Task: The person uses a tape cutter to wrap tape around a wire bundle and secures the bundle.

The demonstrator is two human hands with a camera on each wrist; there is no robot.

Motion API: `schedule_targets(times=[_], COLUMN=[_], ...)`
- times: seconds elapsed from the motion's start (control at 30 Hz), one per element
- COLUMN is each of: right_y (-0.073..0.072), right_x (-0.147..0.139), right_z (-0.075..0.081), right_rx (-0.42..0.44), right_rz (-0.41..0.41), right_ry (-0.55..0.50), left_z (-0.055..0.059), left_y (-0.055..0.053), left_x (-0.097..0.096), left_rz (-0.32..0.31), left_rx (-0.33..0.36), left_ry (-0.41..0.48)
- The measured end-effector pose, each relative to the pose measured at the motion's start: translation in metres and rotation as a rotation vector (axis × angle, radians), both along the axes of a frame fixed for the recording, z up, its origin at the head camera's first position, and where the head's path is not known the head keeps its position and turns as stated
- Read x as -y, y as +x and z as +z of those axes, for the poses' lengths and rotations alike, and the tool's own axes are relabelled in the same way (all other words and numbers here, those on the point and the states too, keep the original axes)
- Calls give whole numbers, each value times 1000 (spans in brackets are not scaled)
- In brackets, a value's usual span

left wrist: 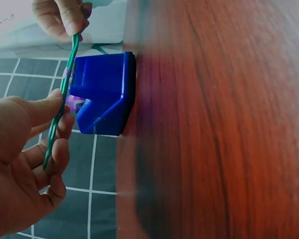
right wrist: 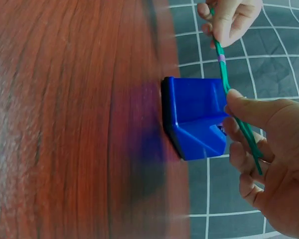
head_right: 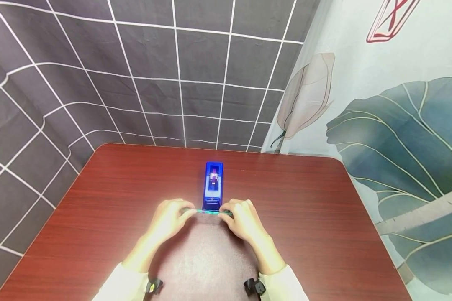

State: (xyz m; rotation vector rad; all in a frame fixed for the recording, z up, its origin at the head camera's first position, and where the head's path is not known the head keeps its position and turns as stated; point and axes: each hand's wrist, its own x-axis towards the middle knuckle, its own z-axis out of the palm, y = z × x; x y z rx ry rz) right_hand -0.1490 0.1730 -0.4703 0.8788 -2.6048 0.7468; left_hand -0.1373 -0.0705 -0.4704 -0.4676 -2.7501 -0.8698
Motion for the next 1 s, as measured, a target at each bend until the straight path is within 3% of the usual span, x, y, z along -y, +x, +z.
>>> schedule_targets(times=[0.23,0.43,0.6,0.8,1.0], right_y=[-2,0,2,2,1], right_x=[-5,-9,-11,-12,-12], right_z=[-5,-10,-13,-17,-21], right_rx=[92,171,239,306,295], right_rz=[-25,-59,-75,-98,-110], right_ry=[75,77,107,113,137], left_z=[-7,-8,-10,-11,-14], left_y=[-3,-1,2,3,2], left_x=[8,10,11,13,13], left_rz=[38,58,22,21,27], left_rx=[25,150,237,222,189], left_ry=[-26,-13,22,22,-49])
